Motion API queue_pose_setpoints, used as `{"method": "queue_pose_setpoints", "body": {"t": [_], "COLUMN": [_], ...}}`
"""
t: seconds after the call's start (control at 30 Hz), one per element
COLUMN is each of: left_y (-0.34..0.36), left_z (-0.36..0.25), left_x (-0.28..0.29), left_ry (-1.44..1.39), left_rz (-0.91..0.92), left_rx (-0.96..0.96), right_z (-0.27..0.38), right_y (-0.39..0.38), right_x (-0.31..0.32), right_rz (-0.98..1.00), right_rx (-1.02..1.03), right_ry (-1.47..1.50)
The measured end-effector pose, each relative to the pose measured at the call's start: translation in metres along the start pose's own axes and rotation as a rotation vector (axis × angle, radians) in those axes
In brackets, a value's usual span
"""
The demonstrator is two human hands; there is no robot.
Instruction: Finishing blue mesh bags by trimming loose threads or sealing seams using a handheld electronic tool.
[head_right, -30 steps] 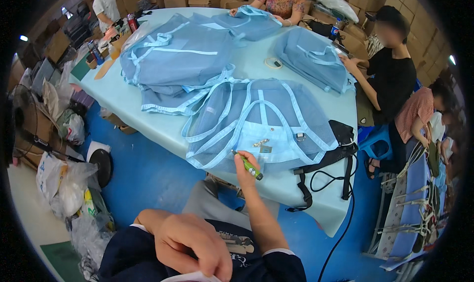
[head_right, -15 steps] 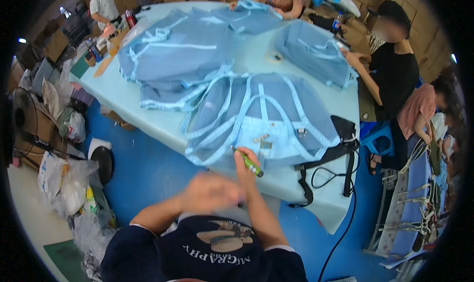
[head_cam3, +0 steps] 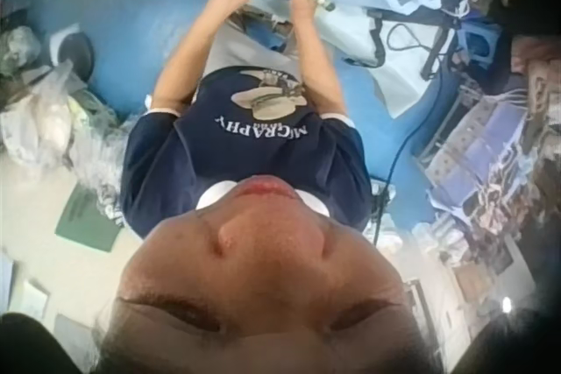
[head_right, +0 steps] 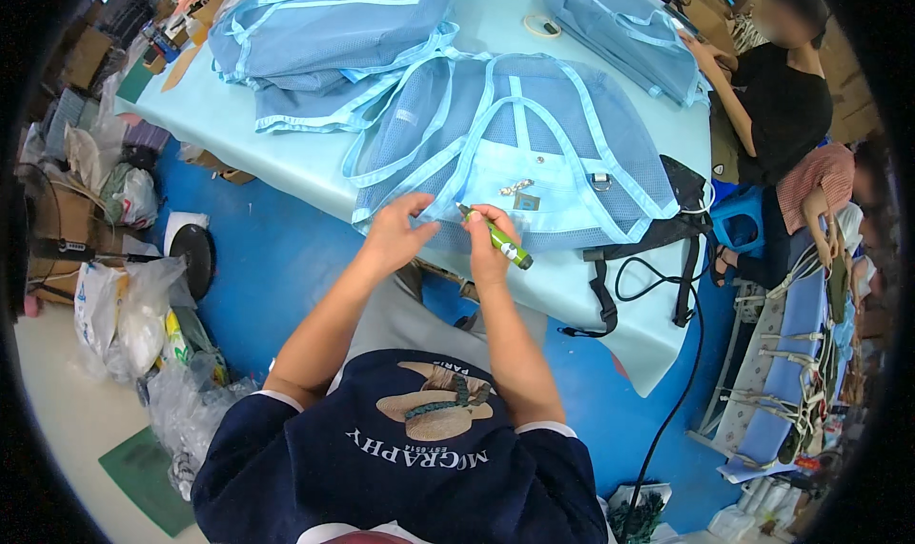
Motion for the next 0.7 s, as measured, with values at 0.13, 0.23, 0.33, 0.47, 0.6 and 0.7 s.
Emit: {"method": "queue_pose_setpoints", "body": {"t": [0.13, 0.23, 0.33, 0.47, 0.6, 0.7], "left_y": [0.016, 0.023, 0.027, 0.026, 0.025, 0.025], "left_z": [0.009, 0.010, 0.018, 0.026, 0.024, 0.023], "left_x": [-0.012, -0.012, -0.012, -0.010, -0.008, -0.007], "left_ry": [-0.134, -0.568, -0.579, -0.646, -0.755, -0.746], "left_rz": [0.088, 0.288, 0.326, 0.358, 0.361, 0.353], "left_rx": [0.030, 0.278, 0.307, 0.292, 0.277, 0.281], "right_z": [0.007, 0.010, 0.005, 0.009, 0.007, 0.009], "right_y": [-0.002, 0.000, 0.000, 0.000, 0.002, 0.003], "right_x": [0.001, -0.003, -0.002, -0.007, -0.009, -0.012], "right_rz": [-0.003, -0.008, 0.012, 0.033, 0.086, 0.088], "right_rx": [0.056, 0.016, 0.065, 0.187, 0.245, 0.278], "right_ry": [-0.072, -0.153, -0.323, -0.353, -0.385, -0.401]}}
Point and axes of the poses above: each hand's wrist, its own y-axis towards the middle knuckle, its own x-axis out of the back of the hand, z = x × y, the point moved 2 cm from there along y, towards the middle knuckle, and after that the axes turned 5 degrees about z, right-handed, at the moved point
